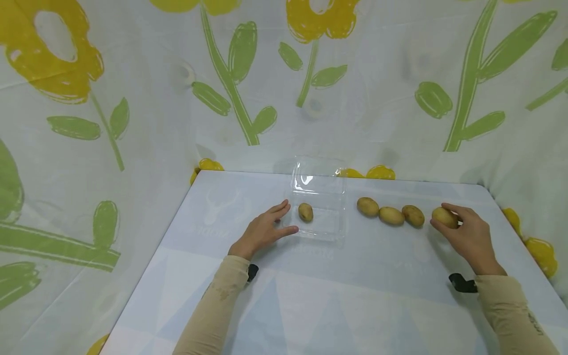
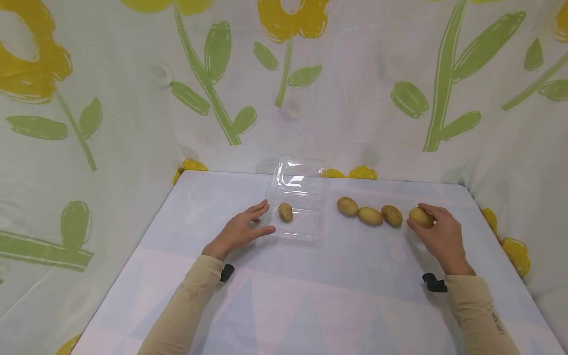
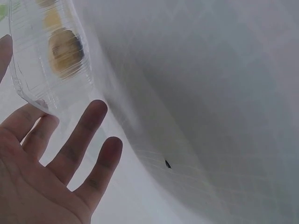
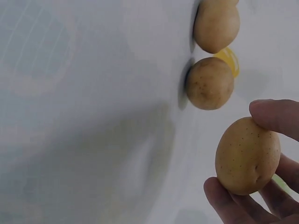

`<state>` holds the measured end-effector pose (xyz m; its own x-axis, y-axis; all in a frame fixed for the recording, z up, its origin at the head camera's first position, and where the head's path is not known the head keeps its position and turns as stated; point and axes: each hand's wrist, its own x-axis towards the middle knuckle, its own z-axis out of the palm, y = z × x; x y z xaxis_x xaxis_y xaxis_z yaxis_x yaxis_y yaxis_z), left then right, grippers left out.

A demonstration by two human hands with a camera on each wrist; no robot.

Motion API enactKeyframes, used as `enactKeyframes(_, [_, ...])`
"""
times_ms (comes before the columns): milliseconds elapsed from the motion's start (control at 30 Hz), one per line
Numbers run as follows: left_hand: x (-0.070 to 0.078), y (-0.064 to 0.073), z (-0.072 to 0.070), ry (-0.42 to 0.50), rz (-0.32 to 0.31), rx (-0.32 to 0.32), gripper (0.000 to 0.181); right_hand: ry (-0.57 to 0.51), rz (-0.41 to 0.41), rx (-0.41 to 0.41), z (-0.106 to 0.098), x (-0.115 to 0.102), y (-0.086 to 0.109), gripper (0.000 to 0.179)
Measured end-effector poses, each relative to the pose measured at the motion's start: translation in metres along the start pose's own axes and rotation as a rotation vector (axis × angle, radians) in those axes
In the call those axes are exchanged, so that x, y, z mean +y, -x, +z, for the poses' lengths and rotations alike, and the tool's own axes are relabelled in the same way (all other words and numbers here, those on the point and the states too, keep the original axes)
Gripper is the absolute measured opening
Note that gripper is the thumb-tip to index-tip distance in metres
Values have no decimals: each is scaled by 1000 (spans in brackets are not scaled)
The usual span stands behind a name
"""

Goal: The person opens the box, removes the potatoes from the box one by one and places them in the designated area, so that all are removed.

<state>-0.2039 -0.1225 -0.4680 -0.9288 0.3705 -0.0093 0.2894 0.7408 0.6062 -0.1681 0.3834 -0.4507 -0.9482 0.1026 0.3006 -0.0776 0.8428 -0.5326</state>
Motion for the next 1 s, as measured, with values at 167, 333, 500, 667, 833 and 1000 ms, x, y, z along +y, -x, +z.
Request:
enactKeyframes(167, [0, 0, 1, -3, 3, 8, 87, -7, 53, -49, 1, 5, -2, 63])
enactKeyframes(333, [1, 1, 1, 2, 4, 10, 87, 1, 98, -91, 3, 10, -4, 66])
enactKeyframes(500, [1, 0, 0, 2, 0, 2, 87, 19, 125, -151, 7, 17, -5, 67])
enactKeyframes(667, [1, 0, 0, -6, 3, -4, 87, 8, 118, -163, 10, 21, -5, 64])
enactKeyframes(833, [1, -1, 0, -13, 12, 3, 87, 13, 94, -173, 10, 23, -7, 59])
enactKeyframes(1000, [1, -2, 0, -13, 4, 3, 87, 27, 83, -184, 11, 23, -8, 57])
